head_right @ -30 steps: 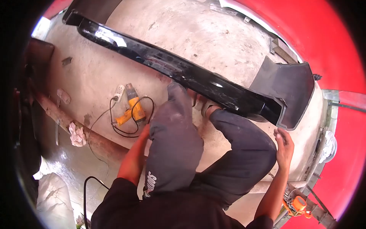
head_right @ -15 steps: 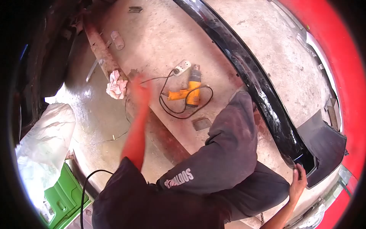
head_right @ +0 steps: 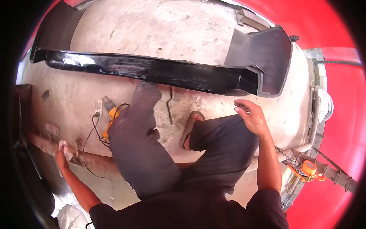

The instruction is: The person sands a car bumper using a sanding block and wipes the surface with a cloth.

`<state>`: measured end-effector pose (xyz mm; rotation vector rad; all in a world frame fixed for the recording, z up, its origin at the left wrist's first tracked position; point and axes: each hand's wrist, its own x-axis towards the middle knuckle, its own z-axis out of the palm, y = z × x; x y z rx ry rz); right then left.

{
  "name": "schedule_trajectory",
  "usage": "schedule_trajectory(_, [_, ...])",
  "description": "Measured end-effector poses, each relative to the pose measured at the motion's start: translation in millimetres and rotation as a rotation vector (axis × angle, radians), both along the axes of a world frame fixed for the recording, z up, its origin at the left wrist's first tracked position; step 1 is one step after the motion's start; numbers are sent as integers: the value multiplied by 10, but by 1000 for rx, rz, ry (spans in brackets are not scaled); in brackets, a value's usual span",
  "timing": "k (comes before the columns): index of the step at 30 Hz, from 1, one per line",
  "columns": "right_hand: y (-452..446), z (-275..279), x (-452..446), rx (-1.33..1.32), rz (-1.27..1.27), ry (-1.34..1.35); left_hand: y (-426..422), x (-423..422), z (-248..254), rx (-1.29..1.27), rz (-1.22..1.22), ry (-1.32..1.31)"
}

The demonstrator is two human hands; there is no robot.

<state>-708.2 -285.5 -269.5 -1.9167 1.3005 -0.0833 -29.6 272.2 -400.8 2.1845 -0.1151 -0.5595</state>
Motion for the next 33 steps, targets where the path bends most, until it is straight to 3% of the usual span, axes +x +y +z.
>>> schedule_trajectory(1, [42, 65, -47, -41, 10, -31, -766, -128, 626, -105, -157, 79])
schedule_trajectory(3, [5, 168, -72, -74, 13, -75, -1812, -562, 1418, -42, -379, -4])
schedule_trajectory(6, [-66, 386, -134, -141, -14, -156, -3067, -1387, 2088, -31, -577, -139])
schedule_trajectory(8, [-129, 554, -144, -181, -66, -231, -3734, -1718, 2122, 98, -845, -260])
schedule_trajectory(10, [-156, 634, -154, -198, -133, -284, -4329, -2267, 2043, 195, -1007, -390])
schedule_trajectory(12, [-251, 524, -249, -212, -198, -329, -4870, -2633, 1752, 362, -1160, -340])
schedule_trajectory(14, [-378, 171, -407, -490, -276, -285, -5166, -2796, 1067, 346, -1196, -415])
schedule_trajectory(16, [-447, 42, -653, -432, -324, -261, -5310, -2965, 259, 434, -1092, -461])
schedule_trajectory(18, [-508, 88, -805, -570, -484, -186, -5087, -3473, -433, 491, -752, -940])
schedule_trajectory(20, [-568, 65, -842, -545, -497, -195, -5011, -4125, -928, 388, -519, -946])
schedule_trajectory(22, [-601, -44, -851, -449, -457, -121, -5037, -4706, -1050, 26, -744, -827])
schedule_trajectory(23, [-615, -29, -802, -400, -485, -130, -5115, -5088, -636, 103, -932, -658])
schedule_trajectory(24, [-624, -13, -750, -392, -472, -133, -5199, -5403, -712, 6, -1072, -635])
schedule_trajectory(26, [-645, 39, -655, -368, -456, -52, -5326, -5960, -735, 24, -1295, -884])
schedule_trajectory(28, [-666, -6, -626, -459, -361, -23, -5361, -6056, -638, -43, -1253, -733])
schedule_trajectory(31, [-634, 26, -612, -415, -354, -29, -5280, -5428, -541, 92, -1386, -841])
schedule_trajectory(32, [-629, 44, -616, -390, -342, -48, -5218, -5122, -750, 295, -1299, -1083])
schedule_trajectory(33, [-633, 52, -624, -368, -330, -68, -5125, -4774, -714, 365, -1215, -1073])
